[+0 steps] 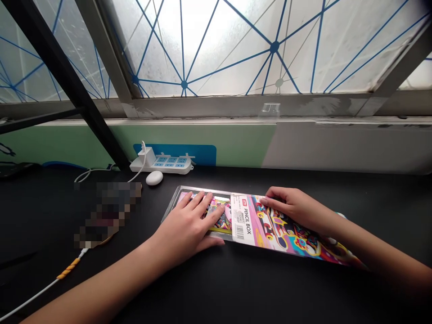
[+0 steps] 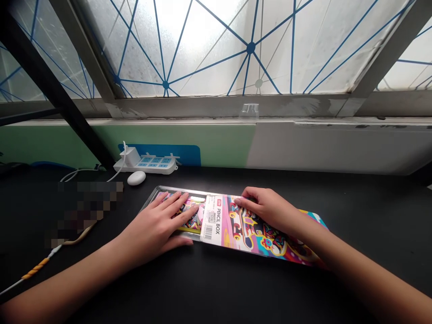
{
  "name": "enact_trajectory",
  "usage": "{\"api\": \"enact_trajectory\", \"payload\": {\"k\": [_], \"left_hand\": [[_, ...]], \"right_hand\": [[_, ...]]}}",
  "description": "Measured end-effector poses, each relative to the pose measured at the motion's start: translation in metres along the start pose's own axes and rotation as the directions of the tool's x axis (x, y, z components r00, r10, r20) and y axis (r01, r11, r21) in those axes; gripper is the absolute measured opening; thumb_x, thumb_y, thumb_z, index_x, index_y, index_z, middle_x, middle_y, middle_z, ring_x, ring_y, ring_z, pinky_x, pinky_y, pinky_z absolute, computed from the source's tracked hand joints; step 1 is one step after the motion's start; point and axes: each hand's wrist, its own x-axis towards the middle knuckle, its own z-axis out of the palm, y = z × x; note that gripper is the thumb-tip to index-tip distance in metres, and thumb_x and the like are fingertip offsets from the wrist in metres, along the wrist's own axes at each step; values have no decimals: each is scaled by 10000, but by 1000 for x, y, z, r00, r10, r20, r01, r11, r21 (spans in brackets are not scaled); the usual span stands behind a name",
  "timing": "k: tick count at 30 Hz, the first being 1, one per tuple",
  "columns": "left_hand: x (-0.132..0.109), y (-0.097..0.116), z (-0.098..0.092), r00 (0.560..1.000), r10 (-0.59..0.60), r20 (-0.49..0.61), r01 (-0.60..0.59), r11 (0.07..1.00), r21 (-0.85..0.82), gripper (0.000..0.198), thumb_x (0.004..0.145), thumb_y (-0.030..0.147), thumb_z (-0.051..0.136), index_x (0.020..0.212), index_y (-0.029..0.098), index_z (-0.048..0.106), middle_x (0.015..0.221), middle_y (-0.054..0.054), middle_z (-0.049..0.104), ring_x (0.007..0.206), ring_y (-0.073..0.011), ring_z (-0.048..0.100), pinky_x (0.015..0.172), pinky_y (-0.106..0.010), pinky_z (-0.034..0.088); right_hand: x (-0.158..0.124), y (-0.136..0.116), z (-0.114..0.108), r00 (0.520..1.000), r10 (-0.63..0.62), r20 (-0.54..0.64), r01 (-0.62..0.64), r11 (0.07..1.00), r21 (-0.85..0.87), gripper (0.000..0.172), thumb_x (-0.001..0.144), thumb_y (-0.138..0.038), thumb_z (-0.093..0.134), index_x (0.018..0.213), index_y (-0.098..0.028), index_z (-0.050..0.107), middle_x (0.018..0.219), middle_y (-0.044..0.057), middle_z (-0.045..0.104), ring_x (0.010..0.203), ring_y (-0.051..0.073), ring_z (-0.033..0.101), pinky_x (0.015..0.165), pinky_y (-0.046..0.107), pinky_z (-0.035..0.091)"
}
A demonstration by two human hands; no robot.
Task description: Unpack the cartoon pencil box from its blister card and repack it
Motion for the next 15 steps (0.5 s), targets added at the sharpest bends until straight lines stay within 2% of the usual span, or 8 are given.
{"api": "enact_trajectory", "payload": {"k": [2, 4, 6, 8, 10, 12, 15], "left_hand": [[-3, -4, -4, 1000, -13, -9, 12, 989, -148, 779, 962, 714, 487, 1530, 182, 514, 1531, -243, 528, 1408, -455, 507, 1137, -666, 382], [-7, -12, -7, 996, -74, -59, 46, 923, -382, 777, 992, 737, 366, 1554, 213, 480, 1525, -179, 561, 1411, -394, 522, 1176, -593, 381], [-10, -22, -8, 964, -228, -137, 93, 773, -628, 754, 1018, 726, 271, 1549, 234, 482, 1532, -130, 568, 1422, -342, 519, 1195, -506, 390], [-11, -29, -6, 889, -425, -171, 120, 576, -809, 746, 1026, 724, 210, 1526, 249, 495, 1537, -102, 566, 1454, -314, 481, 1223, -475, 353], [-10, -33, -4, 818, -561, -131, 125, 395, -910, 741, 1034, 715, 158, 1495, 251, 507, 1531, -89, 574, 1491, -298, 430, 1258, -488, 282], [-7, -35, -1, 777, -625, -68, 117, 251, -961, 735, 1043, 698, 132, 1456, 232, 522, 1516, -97, 589, 1512, -288, 398, 1271, -510, 229], [-2, -37, 0, 733, -681, 1, 84, 89, -992, 692, 1050, 687, 191, 1400, 199, 535, 1491, -127, 610, 1512, -284, 403, 1268, -526, 208]], "right_hand": [[0, -1, -2, 1000, 0, 3, 0, 1000, -1, 519, 889, -733, 529, 861, -244, 701, 800, 24, 739, 710, 211, 613, 595, 300, 443], [1, 1, -3, 1000, -4, 8, 4, 1000, -1, 527, 888, -741, 526, 854, -244, 699, 792, 22, 732, 706, 208, 606, 595, 298, 442], [3, 5, -3, 1000, -15, 15, 15, 1000, 8, 526, 887, -744, 534, 850, -246, 698, 788, 18, 722, 706, 205, 597, 593, 293, 436], [4, 9, -3, 999, -22, 27, 22, 1000, 20, 524, 892, -746, 536, 852, -249, 695, 791, 16, 712, 710, 203, 593, 591, 290, 432], [5, 11, -4, 999, -29, 44, 28, 999, 16, 526, 897, -751, 528, 862, -252, 692, 796, 15, 705, 712, 204, 590, 590, 288, 430], [5, 14, -6, 997, -33, 74, 33, 999, 6, 521, 901, -748, 526, 893, -256, 695, 812, 17, 703, 720, 207, 587, 596, 287, 432], [4, 18, -13, 990, -40, 138, 40, 999, 1, 484, 901, -722, 557, 948, -259, 691, 826, 16, 683, 726, 204, 564, 598, 287, 426]]}}
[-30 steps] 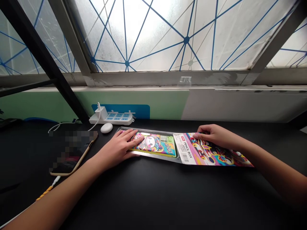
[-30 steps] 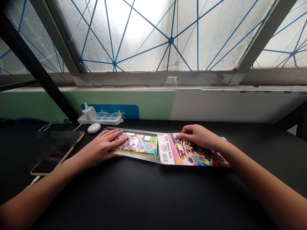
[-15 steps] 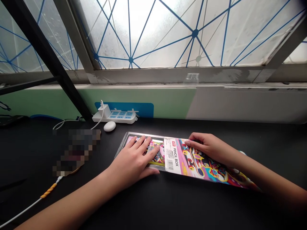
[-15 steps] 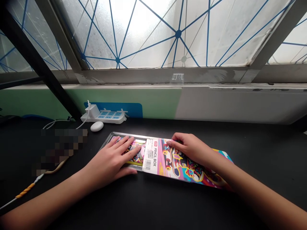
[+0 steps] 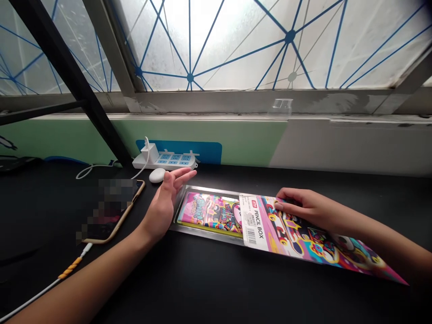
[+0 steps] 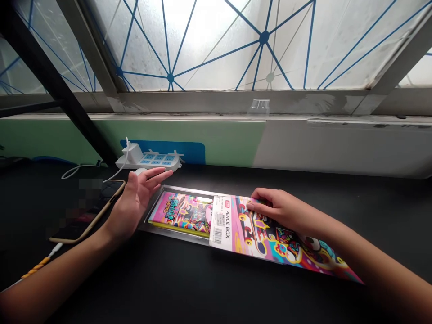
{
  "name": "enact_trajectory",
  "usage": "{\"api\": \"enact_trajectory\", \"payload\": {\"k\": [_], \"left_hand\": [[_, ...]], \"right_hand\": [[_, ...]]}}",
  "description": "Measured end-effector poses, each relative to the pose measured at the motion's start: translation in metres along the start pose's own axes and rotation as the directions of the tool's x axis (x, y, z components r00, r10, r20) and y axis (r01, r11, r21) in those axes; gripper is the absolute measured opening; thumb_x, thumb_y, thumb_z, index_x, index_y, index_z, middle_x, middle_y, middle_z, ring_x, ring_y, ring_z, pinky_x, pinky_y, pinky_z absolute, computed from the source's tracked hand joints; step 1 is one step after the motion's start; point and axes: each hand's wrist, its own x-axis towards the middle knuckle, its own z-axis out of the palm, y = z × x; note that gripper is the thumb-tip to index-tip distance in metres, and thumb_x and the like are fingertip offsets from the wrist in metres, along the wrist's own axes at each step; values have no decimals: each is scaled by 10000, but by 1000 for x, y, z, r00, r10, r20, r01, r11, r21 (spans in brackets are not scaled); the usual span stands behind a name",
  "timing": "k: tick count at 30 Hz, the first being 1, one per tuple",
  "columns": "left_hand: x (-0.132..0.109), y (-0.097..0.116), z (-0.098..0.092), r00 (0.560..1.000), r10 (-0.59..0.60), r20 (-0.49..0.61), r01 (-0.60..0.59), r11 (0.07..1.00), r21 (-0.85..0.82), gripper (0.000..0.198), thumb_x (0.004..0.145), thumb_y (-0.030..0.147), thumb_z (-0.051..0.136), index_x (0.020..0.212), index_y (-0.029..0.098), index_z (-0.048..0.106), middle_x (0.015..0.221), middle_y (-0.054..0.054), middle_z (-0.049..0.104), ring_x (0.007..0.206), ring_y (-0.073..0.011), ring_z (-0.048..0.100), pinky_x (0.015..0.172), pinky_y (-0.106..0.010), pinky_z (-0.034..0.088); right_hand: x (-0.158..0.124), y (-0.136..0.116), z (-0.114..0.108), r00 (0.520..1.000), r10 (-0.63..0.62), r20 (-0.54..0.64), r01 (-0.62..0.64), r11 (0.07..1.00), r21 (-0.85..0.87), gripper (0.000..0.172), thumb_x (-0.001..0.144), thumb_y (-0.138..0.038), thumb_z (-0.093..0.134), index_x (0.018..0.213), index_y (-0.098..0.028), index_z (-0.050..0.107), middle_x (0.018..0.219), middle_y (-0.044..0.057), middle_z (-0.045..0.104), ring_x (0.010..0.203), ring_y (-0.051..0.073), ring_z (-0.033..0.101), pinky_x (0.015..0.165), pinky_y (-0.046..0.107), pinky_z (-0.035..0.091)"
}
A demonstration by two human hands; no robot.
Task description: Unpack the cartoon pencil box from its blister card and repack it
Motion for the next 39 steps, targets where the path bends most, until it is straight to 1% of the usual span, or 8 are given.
{"api": "enact_trajectory", "payload": {"k": [4, 10, 17, 22, 27, 31, 35, 39], "left_hand": [[1, 0, 2, 999, -19, -43, 11, 984, -178, 667, 1042, 695, 236, 1332, 173, 534, 1425, -166, 657, 1467, -283, 477, 1247, -515, 255], [-1, -1, 6, 989, -44, -143, 2, 959, -283, 615, 1022, 705, 238, 1224, 203, 530, 1381, -156, 690, 1440, -279, 513, 1216, -498, 315], [-3, 3, 7, 983, -78, -165, -9, 882, -471, 547, 1021, 689, 350, 1158, 202, 559, 1306, -154, 734, 1428, -271, 526, 1247, -462, 226], [-3, 3, 7, 983, -90, -160, -3, 862, -506, 540, 1016, 691, 373, 1153, 208, 573, 1293, -152, 740, 1424, -278, 526, 1238, -447, 227], [-3, 2, 5, 984, -106, -145, 12, 844, -537, 528, 1016, 685, 388, 1137, 209, 583, 1260, -147, 755, 1422, -290, 528, 1237, -465, 224], [-1, 3, 4, 979, -142, -149, 35, 827, -561, 524, 1023, 674, 381, 1128, 201, 581, 1228, -147, 766, 1399, -293, 551, 1235, -476, 239], [0, 3, 6, 971, -173, -166, 51, 826, -561, 454, 1049, 600, 394, 1111, 193, 585, 1193, -142, 772, 1364, -273, 583, 1226, -449, 284], [-5, 2, 11, 960, -209, -186, 92, 864, -495, 232, 1043, 398, 498, 1113, 194, 583, 1238, -129, 741, 1332, -250, 599, 1180, -422, 368]], "right_hand": [[-1, 9, -5, 998, 16, 65, -16, 1000, 0, 436, 875, -689, 624, 961, -264, 674, 811, 13, 637, 729, 206, 530, 597, 297, 425], [6, 9, 0, 997, 64, 50, -65, 998, 10, 472, 836, -719, 639, 975, -271, 685, 848, 36, 685, 769, 243, 573, 629, 330, 455], [24, -47, 8, 997, 46, 61, -36, 987, -158, 538, 845, -744, 580, 1045, -257, 691, 992, 61, 753, 880, 285, 673, 737, 363, 514], [44, -93, 17, 990, 56, 126, -33, 983, -181, 593, 851, -733, 564, 1185, -253, 664, 1161, 89, 758, 1011, 311, 705, 789, 357, 538], [71, -130, 34, 990, -6, 142, 48, 956, -291, 584, 880, -704, 551, 1176, -215, 668, 1176, 122, 746, 992, 304, 714, 751, 345, 540], [86, -155, 51, 990, -69, 122, 108, 931, -349, 550, 914, -652, 554, 1181, -188, 679, 1214, 151, 711, 1067, 314, 686, 817, 355, 530], [82, -168, 62, 992, -118, 48, 128, 910, -395, 543, 940, -587, 563, 1315, -198, 621, 1330, 160, 653, 1178, 349, 636, 956, 436, 493], [56, -151, 60, 977, -199, -75, 146, 882, -447, 608, 909, -614, 598, 1382, -232, 574, 1418, 152, 599, 1177, 371, 629, 1003, 521, 470]]}}
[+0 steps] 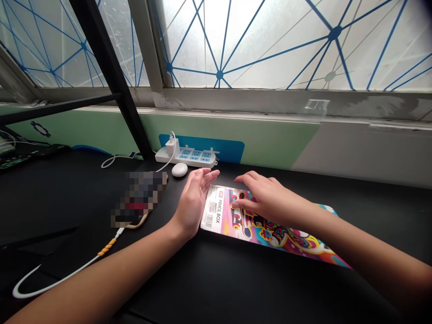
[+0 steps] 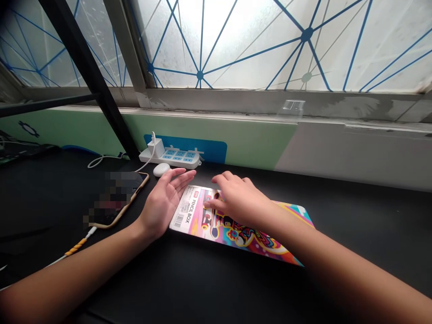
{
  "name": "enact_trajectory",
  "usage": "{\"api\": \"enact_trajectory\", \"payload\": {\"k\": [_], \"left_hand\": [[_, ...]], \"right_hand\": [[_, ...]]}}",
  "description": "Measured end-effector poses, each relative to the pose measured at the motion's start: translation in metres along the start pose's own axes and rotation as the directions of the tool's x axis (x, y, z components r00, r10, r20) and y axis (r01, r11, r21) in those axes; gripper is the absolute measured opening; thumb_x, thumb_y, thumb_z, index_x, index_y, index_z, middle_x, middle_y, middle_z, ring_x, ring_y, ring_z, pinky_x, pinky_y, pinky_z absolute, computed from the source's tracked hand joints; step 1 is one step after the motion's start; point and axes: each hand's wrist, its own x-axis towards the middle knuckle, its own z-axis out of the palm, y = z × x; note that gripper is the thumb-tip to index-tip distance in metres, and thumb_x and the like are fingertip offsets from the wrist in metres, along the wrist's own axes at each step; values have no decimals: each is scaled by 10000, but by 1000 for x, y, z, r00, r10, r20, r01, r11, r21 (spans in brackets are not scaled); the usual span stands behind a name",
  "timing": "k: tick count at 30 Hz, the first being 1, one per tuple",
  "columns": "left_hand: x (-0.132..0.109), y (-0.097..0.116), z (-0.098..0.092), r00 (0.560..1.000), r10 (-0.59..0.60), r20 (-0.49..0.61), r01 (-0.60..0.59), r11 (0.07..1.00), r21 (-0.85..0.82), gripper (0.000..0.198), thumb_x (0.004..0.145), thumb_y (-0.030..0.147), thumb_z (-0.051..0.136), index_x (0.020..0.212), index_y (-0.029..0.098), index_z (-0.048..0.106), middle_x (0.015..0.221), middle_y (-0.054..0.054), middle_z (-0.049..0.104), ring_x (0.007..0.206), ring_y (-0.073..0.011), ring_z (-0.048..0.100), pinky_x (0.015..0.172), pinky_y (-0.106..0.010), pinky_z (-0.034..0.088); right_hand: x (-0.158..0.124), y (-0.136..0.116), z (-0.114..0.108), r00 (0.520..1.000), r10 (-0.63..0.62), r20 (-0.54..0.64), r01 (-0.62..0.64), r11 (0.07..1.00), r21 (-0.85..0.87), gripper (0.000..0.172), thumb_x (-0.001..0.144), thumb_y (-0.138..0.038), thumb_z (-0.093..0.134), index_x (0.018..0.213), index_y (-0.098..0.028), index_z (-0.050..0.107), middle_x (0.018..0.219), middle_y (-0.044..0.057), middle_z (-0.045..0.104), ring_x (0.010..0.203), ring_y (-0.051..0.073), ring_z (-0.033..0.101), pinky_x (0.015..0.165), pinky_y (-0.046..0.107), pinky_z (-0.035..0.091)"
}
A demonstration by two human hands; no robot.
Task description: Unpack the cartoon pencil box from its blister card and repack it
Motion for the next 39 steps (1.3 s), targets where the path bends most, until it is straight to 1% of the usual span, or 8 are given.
{"api": "enact_trajectory", "payload": {"k": [2, 5, 8, 10, 14, 18, 27, 39], "left_hand": [[-4, -1, 0, 1000, -9, -13, 10, 994, 109, 168, 998, 297, 556, 1136, 207, 588, 1310, -114, 700, 1336, -250, 582, 1125, -402, 422], [-6, 0, -1, 998, -60, -9, 59, 945, 323, 276, 925, 148, 553, 1182, 236, 603, 1393, -84, 637, 1351, -247, 544, 998, -347, 490], [-4, 2, -2, 985, -173, 23, 142, 869, 474, 411, 874, 45, 511, 1222, 243, 603, 1392, -74, 624, 1324, -228, 549, 909, -293, 511], [-2, 2, -2, 974, -225, 30, 181, 848, 498, 429, 880, 25, 483, 1241, 232, 587, 1363, -81, 637, 1215, -212, 614, 847, -274, 528], [0, -1, 1, 963, -268, 39, 223, 867, 447, 387, 927, 58, 464, 1268, 223, 543, 1328, -91, 659, 952, -183, 703, 712, -270, 559], [1, -2, 0, 955, -295, 41, 251, 871, 422, 357, 953, 116, 510, 1294, 223, 513, 1305, -100, 677, 837, -171, 718, 676, -283, 578], [10, -2, -9, 968, -249, 17, 208, 843, 497, 312, 933, 176, 574, 1241, 220, 599, 1256, -86, 675, 858, -165, 682, 693, -269, 538], [14, -1, -12, 952, -306, 22, 283, 904, 321, 192, 949, 212, 536, 1106, 165, 635, 1059, -94, 717, 913, -193, 690, 820, -314, 524]], "right_hand": [[-22, 20, 3, 998, -21, -51, 22, 1000, 11, 595, 916, -673, 552, 1346, -264, 598, 1414, 131, 607, 1137, 354, 649, 980, 520, 494], [-55, 59, 10, 992, 3, -125, 3, 999, 49, 587, 917, -733, 501, 1299, -304, 623, 1415, 105, 622, 1195, 362, 627, 1029, 547, 477], [-76, 90, 15, 987, 86, -133, -73, 992, 101, 584, 909, -727, 507, 1287, -304, 644, 1356, 101, 676, 1183, 370, 641, 978, 518, 525], [-81, 98, 16, 983, 136, -120, -121, 985, 125, 570, 917, -716, 500, 1268, -297, 660, 1288, 98, 717, 1153, 368, 658, 933, 492, 550], [-77, 90, 16, 988, 117, -98, -103, 985, 141, 561, 962, -696, 427, 1225, -265, 672, 1251, 110, 729, 1147, 352, 654, 968, 494, 522], [-75, 83, 15, 989, 113, -95, -98, 984, 148, 591, 977, -698, 388, 1247, -244, 654, 1277, 122, 709, 1161, 339, 636, 991, 498, 496], [-78, 85, 15, 988, 104, -116, -88, 987, 136, 548, 992, -649, 411, 1254, -235, 656, 1264, 123, 711, 1140, 330, 641, 971, 497, 503], [-80, 83, 14, 985, 95, -147, -79, 991, 107, 535, 992, -640, 412, 1226, -239, 680, 1240, 117, 732, 1117, 321, 670, 935, 454, 530]]}}
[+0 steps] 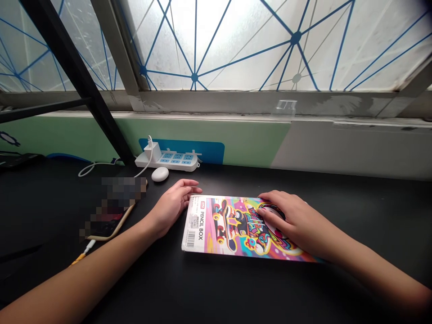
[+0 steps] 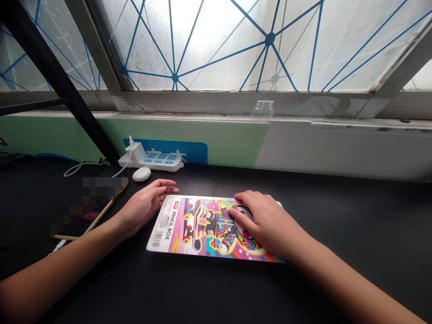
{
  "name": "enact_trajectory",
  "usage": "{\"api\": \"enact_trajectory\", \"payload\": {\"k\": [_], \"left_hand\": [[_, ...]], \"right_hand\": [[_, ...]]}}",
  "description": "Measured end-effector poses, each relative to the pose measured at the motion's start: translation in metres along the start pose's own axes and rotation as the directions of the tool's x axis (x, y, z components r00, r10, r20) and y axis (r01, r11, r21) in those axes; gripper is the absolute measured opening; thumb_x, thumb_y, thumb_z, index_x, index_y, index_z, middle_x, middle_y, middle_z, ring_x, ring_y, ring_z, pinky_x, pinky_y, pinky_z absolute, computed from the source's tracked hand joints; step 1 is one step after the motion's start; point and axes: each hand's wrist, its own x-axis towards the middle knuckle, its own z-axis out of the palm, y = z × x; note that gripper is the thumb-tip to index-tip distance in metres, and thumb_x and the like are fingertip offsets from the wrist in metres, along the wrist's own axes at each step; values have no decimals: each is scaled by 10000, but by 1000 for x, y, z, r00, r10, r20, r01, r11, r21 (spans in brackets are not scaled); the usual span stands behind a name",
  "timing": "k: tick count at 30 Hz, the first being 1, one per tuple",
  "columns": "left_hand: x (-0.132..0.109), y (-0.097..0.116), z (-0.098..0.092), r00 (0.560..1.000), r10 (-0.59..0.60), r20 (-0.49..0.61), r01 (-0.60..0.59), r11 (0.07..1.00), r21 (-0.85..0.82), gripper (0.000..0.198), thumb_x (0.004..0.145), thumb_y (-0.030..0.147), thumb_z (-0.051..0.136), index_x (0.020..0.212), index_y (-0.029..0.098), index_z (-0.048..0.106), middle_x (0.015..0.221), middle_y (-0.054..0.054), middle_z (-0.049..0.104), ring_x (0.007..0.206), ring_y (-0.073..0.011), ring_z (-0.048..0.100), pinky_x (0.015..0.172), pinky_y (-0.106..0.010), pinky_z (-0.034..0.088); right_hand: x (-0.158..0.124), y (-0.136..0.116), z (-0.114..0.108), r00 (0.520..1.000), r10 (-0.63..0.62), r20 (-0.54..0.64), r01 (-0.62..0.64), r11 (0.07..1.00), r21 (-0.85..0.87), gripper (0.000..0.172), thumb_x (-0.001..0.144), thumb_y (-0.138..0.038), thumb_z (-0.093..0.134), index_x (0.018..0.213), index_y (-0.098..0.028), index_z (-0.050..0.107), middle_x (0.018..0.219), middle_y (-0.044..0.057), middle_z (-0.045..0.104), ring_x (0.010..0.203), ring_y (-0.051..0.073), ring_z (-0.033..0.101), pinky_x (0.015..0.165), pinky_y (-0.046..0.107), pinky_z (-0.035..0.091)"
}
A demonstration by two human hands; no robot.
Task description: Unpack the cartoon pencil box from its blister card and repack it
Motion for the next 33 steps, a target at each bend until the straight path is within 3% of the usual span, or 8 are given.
{"api": "enact_trajectory", "payload": {"k": [8, 12, 24, 29, 31, 33], "left_hand": [[-2, 3, -2, 1000, 7, 26, -11, 989, 147, 205, 818, 139, 610, 1016, 188, 633, 1112, -66, 710, 907, -183, 676, 775, -292, 512], [-3, 5, -4, 996, 38, 81, -56, 969, 240, 199, 834, 183, 642, 1031, 201, 655, 1114, -66, 716, 937, -203, 678, 763, -300, 515], [-2, 1, -1, 987, 145, 71, -161, 923, 349, 158, 921, 310, 643, 1048, 216, 653, 1090, -66, 736, 858, -197, 675, 697, -282, 509], [-5, 2, 3, 980, 183, 79, -199, 921, 336, 290, 951, 506, 637, 1045, 232, 653, 858, -18, 703, 681, -185, 641, 584, -265, 472], [-8, 5, 4, 972, 225, 73, -236, 910, 341, 346, 948, 566, 636, 1017, 229, 673, 770, -6, 683, 654, -185, 626, 576, -262, 463], [-13, 9, 4, 948, 314, 62, -315, 882, 351, 362, 962, 571, 623, 989, 218, 697, 807, -23, 709, 704, -192, 641, 625, -271, 489]], "right_hand": [[0, 1, 1, 1000, -1, 9, 1, 1000, 20, 550, 999, -648, 398, 1255, -236, 658, 1263, 129, 715, 1140, 337, 652, 963, 495, 512], [0, 1, 1, 1000, 3, 16, -3, 1000, 25, 574, 1001, -651, 387, 1265, -216, 654, 1263, 139, 711, 1133, 337, 647, 968, 509, 507], [2, 2, 3, 999, 29, -25, -29, 1000, 12, 522, 973, -661, 444, 1165, -229, 667, 1145, 130, 738, 1024, 326, 672, 873, 480, 540], [-2, -1, 2, 975, -44, -218, 33, 998, -53, 516, 963, -723, 442, 994, -244, 632, 1096, 105, 710, 880, 282, 689, 764, 420, 555], [-8, -5, 1, 933, -115, -341, 75, 989, -129, 523, 973, -723, 430, 964, -237, 623, 1151, 116, 693, 792, 247, 697, 688, 382, 544], [-15, -11, -2, 886, -168, -433, 78, 973, -218, 494, 985, -691, 450, 934, -233, 629, 1203, 128, 688, 727, 222, 694, 623, 361, 523]]}}
